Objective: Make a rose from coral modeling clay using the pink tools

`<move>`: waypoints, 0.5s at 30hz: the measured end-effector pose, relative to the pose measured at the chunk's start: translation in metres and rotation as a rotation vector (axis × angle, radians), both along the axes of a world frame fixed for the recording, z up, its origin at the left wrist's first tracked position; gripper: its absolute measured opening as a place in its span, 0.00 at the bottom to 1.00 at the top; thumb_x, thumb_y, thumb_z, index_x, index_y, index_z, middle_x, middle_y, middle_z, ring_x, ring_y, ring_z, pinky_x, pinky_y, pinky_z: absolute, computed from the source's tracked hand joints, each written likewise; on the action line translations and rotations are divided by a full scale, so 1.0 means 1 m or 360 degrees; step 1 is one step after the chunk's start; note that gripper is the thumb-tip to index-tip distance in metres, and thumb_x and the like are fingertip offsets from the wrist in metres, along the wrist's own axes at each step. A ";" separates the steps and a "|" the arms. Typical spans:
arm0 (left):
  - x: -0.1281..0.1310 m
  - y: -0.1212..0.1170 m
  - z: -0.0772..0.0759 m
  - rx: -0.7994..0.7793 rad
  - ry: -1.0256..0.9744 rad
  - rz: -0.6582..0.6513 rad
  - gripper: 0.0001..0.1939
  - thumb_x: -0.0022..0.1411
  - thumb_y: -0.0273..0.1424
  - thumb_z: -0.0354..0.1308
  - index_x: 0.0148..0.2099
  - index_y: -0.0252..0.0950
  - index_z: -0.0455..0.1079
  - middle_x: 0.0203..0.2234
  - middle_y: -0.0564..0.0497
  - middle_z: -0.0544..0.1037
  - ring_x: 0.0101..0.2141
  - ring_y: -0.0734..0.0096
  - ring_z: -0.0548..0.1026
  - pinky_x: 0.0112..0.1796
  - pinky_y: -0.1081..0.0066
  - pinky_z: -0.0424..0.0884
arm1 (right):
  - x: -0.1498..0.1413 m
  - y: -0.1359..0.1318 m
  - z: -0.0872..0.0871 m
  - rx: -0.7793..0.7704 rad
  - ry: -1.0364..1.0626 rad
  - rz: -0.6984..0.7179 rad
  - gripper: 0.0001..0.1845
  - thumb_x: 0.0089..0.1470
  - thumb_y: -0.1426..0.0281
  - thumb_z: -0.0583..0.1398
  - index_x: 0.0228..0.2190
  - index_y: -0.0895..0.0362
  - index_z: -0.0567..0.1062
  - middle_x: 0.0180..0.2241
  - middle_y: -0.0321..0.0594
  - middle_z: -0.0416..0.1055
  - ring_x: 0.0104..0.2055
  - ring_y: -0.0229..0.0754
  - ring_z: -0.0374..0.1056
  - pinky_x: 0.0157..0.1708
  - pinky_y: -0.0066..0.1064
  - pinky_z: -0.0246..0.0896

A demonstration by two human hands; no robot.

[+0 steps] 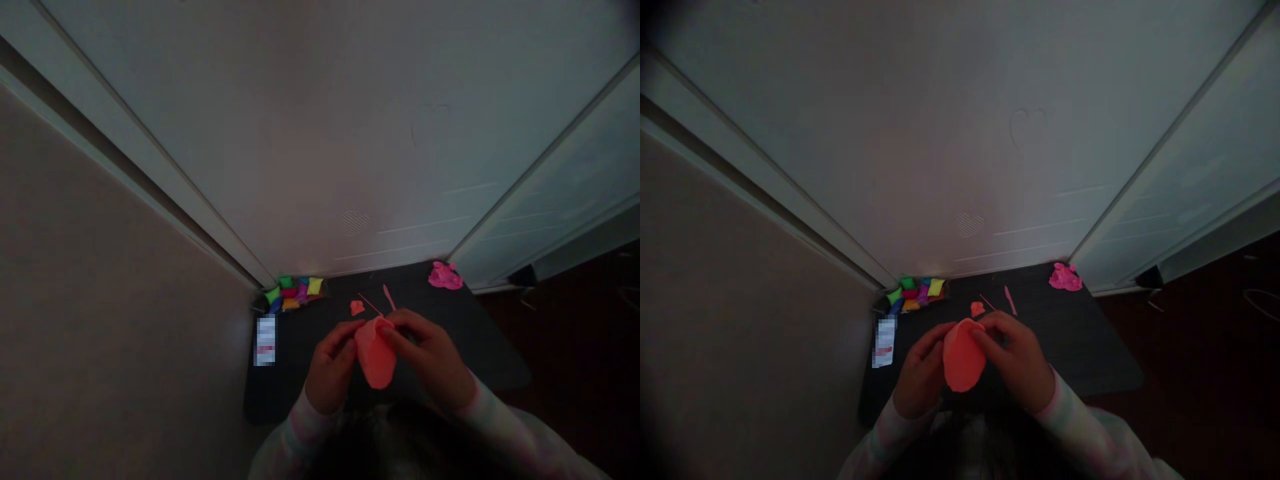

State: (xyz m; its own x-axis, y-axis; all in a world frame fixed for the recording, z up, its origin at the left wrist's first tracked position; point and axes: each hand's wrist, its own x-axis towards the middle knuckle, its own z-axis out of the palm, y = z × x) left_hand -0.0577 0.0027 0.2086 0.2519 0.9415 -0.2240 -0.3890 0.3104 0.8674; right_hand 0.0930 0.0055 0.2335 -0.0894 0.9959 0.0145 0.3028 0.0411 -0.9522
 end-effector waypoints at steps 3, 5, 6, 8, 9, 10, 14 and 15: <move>0.001 0.000 0.001 -0.0037 -0.0027 0.0024 0.14 0.48 0.34 0.55 0.39 0.37 0.67 0.36 0.48 0.71 0.39 0.66 0.67 0.38 0.70 0.62 | 0.000 0.000 -0.002 0.0049 0.0004 -0.0025 0.07 0.47 0.66 0.54 0.24 0.57 0.68 0.25 0.35 0.64 0.27 0.33 0.59 0.28 0.25 0.53; 0.003 0.001 0.002 -0.0072 -0.0098 0.0045 0.13 0.47 0.34 0.56 0.38 0.37 0.68 0.35 0.50 0.72 0.37 0.68 0.68 0.37 0.71 0.62 | -0.001 0.002 -0.002 0.0069 0.0012 -0.0028 0.07 0.47 0.66 0.53 0.23 0.57 0.67 0.25 0.34 0.64 0.28 0.33 0.59 0.28 0.25 0.53; 0.003 0.001 0.003 -0.0100 -0.0144 0.0056 0.13 0.46 0.33 0.56 0.37 0.37 0.68 0.34 0.50 0.72 0.36 0.70 0.68 0.37 0.72 0.62 | -0.001 0.002 -0.002 0.0072 0.0012 -0.0020 0.08 0.47 0.66 0.53 0.23 0.57 0.67 0.25 0.34 0.64 0.28 0.33 0.59 0.28 0.25 0.53; 0.005 0.001 0.005 -0.0170 -0.0245 0.0065 0.12 0.45 0.33 0.57 0.36 0.37 0.69 0.33 0.51 0.73 0.34 0.72 0.69 0.36 0.73 0.63 | -0.001 0.003 -0.001 0.0063 0.0014 0.0009 0.08 0.47 0.66 0.53 0.23 0.57 0.67 0.24 0.34 0.63 0.27 0.33 0.59 0.28 0.25 0.53; 0.005 0.002 0.006 -0.0207 -0.0295 0.0069 0.12 0.45 0.33 0.58 0.35 0.37 0.69 0.32 0.51 0.73 0.33 0.72 0.69 0.35 0.73 0.63 | -0.001 0.004 -0.001 0.0050 0.0015 0.0025 0.08 0.48 0.66 0.53 0.23 0.57 0.67 0.24 0.34 0.63 0.27 0.33 0.59 0.28 0.25 0.53; 0.006 0.002 0.007 -0.0244 -0.0341 0.0075 0.12 0.44 0.33 0.58 0.35 0.36 0.69 0.32 0.51 0.74 0.33 0.72 0.70 0.35 0.73 0.63 | -0.001 0.004 0.000 0.0034 0.0014 0.0039 0.08 0.48 0.66 0.53 0.24 0.57 0.67 0.25 0.34 0.63 0.28 0.33 0.59 0.28 0.25 0.53; 0.007 0.003 0.011 -0.0323 -0.0437 0.0156 0.12 0.42 0.32 0.59 0.34 0.35 0.70 0.32 0.49 0.74 0.33 0.71 0.70 0.35 0.72 0.64 | 0.000 0.003 0.002 -0.0019 -0.0017 0.0082 0.09 0.49 0.64 0.51 0.26 0.57 0.67 0.26 0.35 0.64 0.29 0.34 0.59 0.29 0.25 0.53; 0.007 0.003 0.012 -0.0325 -0.0442 0.0179 0.12 0.42 0.32 0.60 0.33 0.35 0.70 0.32 0.49 0.74 0.33 0.70 0.70 0.35 0.72 0.64 | 0.000 0.003 0.002 -0.0025 -0.0018 0.0080 0.10 0.49 0.64 0.51 0.27 0.57 0.67 0.27 0.35 0.64 0.29 0.34 0.59 0.29 0.25 0.53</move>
